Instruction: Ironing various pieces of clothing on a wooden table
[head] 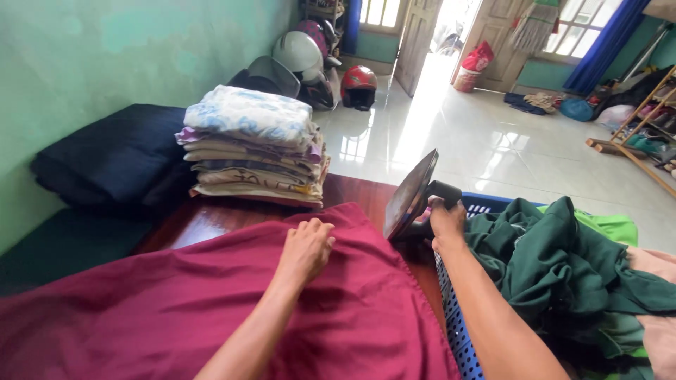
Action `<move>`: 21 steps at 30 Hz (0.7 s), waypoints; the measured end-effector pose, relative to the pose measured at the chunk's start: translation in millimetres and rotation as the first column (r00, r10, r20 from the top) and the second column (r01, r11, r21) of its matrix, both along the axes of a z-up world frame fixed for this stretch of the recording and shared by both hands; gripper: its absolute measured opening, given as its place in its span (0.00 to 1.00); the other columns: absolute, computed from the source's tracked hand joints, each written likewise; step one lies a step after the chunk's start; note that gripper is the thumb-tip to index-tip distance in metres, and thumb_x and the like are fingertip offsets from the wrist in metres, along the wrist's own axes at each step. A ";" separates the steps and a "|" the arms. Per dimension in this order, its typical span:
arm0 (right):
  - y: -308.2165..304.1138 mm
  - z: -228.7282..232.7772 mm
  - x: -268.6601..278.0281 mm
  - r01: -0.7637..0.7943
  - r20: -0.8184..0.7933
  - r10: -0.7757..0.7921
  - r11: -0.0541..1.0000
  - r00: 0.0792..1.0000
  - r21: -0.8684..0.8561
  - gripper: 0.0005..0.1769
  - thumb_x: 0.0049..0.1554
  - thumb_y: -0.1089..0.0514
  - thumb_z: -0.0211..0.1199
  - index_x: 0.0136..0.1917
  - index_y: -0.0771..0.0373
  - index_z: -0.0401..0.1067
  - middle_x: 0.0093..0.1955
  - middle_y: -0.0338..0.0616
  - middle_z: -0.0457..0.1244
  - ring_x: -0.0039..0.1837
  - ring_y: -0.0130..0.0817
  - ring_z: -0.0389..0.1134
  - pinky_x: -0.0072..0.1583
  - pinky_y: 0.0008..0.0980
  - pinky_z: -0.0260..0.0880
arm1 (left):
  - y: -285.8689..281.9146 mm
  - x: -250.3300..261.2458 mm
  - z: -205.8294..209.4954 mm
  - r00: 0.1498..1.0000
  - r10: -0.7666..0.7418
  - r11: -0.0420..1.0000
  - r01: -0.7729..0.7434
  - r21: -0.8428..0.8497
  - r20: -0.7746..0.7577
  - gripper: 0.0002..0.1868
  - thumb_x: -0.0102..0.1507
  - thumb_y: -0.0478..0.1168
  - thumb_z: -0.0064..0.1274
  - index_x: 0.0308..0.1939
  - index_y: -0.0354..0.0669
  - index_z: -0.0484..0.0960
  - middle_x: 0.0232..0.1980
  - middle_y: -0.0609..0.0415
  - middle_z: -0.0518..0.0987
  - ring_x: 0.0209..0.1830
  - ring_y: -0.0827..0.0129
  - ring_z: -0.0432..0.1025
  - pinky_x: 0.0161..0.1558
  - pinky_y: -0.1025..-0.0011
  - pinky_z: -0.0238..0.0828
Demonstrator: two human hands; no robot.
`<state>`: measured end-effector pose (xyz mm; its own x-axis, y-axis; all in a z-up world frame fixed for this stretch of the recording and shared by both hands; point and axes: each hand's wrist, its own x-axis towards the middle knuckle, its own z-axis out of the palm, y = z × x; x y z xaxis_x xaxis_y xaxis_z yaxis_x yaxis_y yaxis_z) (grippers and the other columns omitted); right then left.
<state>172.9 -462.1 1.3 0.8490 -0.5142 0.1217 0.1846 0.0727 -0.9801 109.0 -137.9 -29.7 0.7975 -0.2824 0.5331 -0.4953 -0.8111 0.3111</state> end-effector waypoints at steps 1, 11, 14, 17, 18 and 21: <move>-7.0 5.8 7.2 0.006 0.002 -0.006 1.000 1.000 -0.001 0.08 0.59 0.60 0.60 0.51 0.62 0.72 0.44 0.41 0.68 0.41 0.31 0.69 0.42 0.34 0.70 | -8.7 10.4 2.4 1.000 -0.006 1.000 0.006 -0.001 0.002 0.17 0.66 0.46 0.51 0.57 0.45 0.79 0.51 0.53 0.77 0.52 0.58 0.70 0.51 0.57 0.65; -24.4 108.5 -74.7 -0.077 -0.013 0.076 0.996 0.997 -0.035 0.03 0.60 0.61 0.56 0.47 0.61 0.65 0.32 0.35 0.55 0.29 0.25 0.56 0.31 0.33 0.62 | -78.4 69.5 -24.3 0.989 0.015 0.967 0.023 0.253 -0.149 0.49 0.55 0.76 0.46 0.71 0.50 0.69 0.76 0.44 0.61 0.77 0.45 0.51 0.71 0.43 0.42; 0.3 117.4 -91.5 -0.290 -0.190 0.266 0.951 0.945 -0.110 0.06 0.58 0.62 0.60 0.47 0.62 0.65 0.31 0.35 0.54 0.28 0.24 0.55 0.29 0.33 0.59 | -70.3 73.6 -37.0 0.999 -0.031 0.993 0.035 0.117 -0.031 0.42 0.59 0.71 0.48 0.67 0.48 0.73 0.71 0.43 0.67 0.72 0.45 0.58 0.69 0.43 0.50; 39.7 120.8 -107.4 -0.487 -0.420 0.374 0.850 0.827 -0.200 0.08 0.56 0.59 0.63 0.46 0.63 0.67 0.28 0.38 0.55 0.26 0.28 0.55 0.28 0.35 0.58 | -27.7 27.7 -3.3 0.996 0.024 0.995 -0.016 -0.094 0.087 0.22 0.65 0.55 0.50 0.57 0.49 0.81 0.57 0.49 0.75 0.58 0.52 0.68 0.58 0.52 0.63; 52.3 120.2 -116.8 -0.564 -0.530 0.378 0.788 0.759 -0.246 0.09 0.57 0.57 0.63 0.46 0.64 0.69 0.27 0.40 0.55 0.25 0.30 0.55 0.29 0.36 0.58 | -13.0 3.9 14.5 0.990 0.081 0.980 -0.058 -0.193 0.113 0.11 0.67 0.45 0.52 0.50 0.51 0.84 0.48 0.53 0.78 0.49 0.58 0.72 0.50 0.57 0.68; 84.7 97.9 -113.5 -0.716 -0.672 0.336 0.552 0.660 -0.427 0.23 0.61 0.46 0.57 0.42 0.72 0.70 0.30 0.46 0.61 0.28 0.32 0.61 0.32 0.39 0.62 | 45.3 -13.1 0.8 0.969 0.248 0.969 -0.248 0.007 0.011 0.14 0.67 0.48 0.51 0.52 0.50 0.82 0.51 0.52 0.77 0.53 0.57 0.71 0.53 0.56 0.66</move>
<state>59.5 -377.4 99.2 0.9561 0.0944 -0.2776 -0.1535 -0.6454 -0.7483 96.0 -92.5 -28.9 0.8378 -0.0811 0.5400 -0.2818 -0.9113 0.3003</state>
